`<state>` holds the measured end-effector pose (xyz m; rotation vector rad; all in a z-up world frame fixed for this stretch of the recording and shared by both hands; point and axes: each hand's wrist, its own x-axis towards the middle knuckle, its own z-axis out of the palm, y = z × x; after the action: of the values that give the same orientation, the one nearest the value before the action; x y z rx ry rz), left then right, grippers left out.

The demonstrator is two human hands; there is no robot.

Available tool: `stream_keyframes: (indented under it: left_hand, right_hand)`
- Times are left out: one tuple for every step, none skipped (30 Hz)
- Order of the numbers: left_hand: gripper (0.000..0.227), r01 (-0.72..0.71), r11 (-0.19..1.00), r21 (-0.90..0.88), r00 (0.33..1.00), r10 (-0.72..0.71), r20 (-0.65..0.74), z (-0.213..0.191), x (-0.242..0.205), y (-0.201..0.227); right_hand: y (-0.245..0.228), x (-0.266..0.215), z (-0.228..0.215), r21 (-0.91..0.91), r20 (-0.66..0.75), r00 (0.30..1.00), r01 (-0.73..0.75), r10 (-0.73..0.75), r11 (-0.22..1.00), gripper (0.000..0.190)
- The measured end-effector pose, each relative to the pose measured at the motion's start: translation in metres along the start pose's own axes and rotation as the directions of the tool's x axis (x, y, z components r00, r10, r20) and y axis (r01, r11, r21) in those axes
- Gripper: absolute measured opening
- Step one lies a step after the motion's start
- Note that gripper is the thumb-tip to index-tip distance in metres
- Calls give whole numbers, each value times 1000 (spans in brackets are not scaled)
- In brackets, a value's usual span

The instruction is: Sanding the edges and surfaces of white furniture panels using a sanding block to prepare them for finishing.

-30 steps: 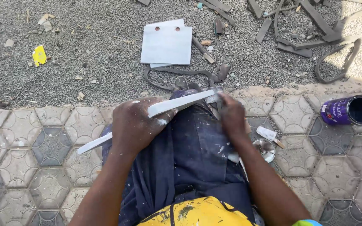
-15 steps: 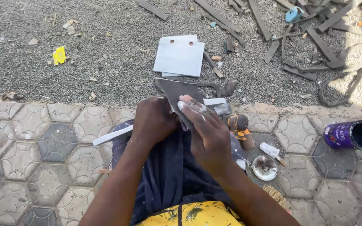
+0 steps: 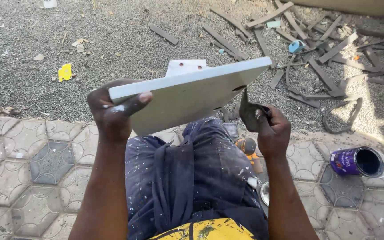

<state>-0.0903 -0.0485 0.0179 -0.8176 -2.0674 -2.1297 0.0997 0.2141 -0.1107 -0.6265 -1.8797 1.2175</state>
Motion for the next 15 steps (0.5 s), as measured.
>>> stream_keyframes:
  left_hand:
    - [34, -6, 1000, -2, 1000, 6, -2, -6, 0, -12]
    - [37, -31, 995, -91, 998, 25, -65, -12, -1, -24]
    - [41, -57, 982, -180, 991, 34, -126, -16, -2, -37]
    - [41, -59, 981, -185, 991, 36, -126, -21, -8, -51]
    - [34, -23, 977, -214, 989, -8, -145, -27, -14, -65]
    - [28, 11, 970, -243, 985, -52, -162, -34, -20, -80]
    - [28, 11, 969, -245, 985, -52, -163, -36, -26, -83]
    - [28, 60, 966, -251, 982, -103, -161, -39, -32, -87]
    - [27, 108, 962, -252, 975, -152, -163, -43, -37, -90]
    - [27, 106, 962, -250, 974, -151, -167, -52, -36, -87]
    - [27, 159, 974, -161, 973, -183, -140, -62, -37, -83]
    - [28, 210, 975, -70, 969, -217, -116, -72, -39, -78]
    - [28, 214, 975, -66, 967, -221, -124, -75, -38, -52]
    - [25, 265, 958, 111, 963, -259, -69, -77, -37, -25]
    - [22, 289, 913, 287, 955, -296, -23, -79, -32, 2]
  right_hand:
    - [-17, 6, -2, 1, -1, 1000, 6, -6, 1000, 11]
    - [-34, 13, -3, 90, 126, 985, 106, -117, 990, 13]
    - [-50, 18, -6, 186, 239, 943, 191, -233, 964, 19]
    - [-53, 21, 2, 183, 237, 943, 195, -235, 964, 19]
    - [-56, 23, 10, 261, 288, 918, 197, -271, 945, 25]
    - [-59, 24, 19, 338, 336, 890, 193, -309, 921, 31]
    - [-57, 21, 24, 337, 336, 889, 194, -310, 921, 31]
    - [-55, 17, 30, 354, 343, 895, 157, -284, 922, 35]
    - [-53, 15, 38, 375, 352, 899, 118, -259, 919, 39]
    - [-55, 12, 42, 378, 355, 897, 117, -261, 918, 39]
    - [-57, 6, 47, 375, 366, 894, 111, -257, 920, 36]
    - [-60, 0, 51, 372, 376, 891, 104, -253, 922, 32]
    - [-66, -2, 50, 375, 384, 889, 98, -251, 922, 32]
    - [-72, -3, 50, 387, 403, 883, 74, -241, 919, 30]
    - [-79, -1, 51, 404, 418, 876, 59, -241, 913, 28]
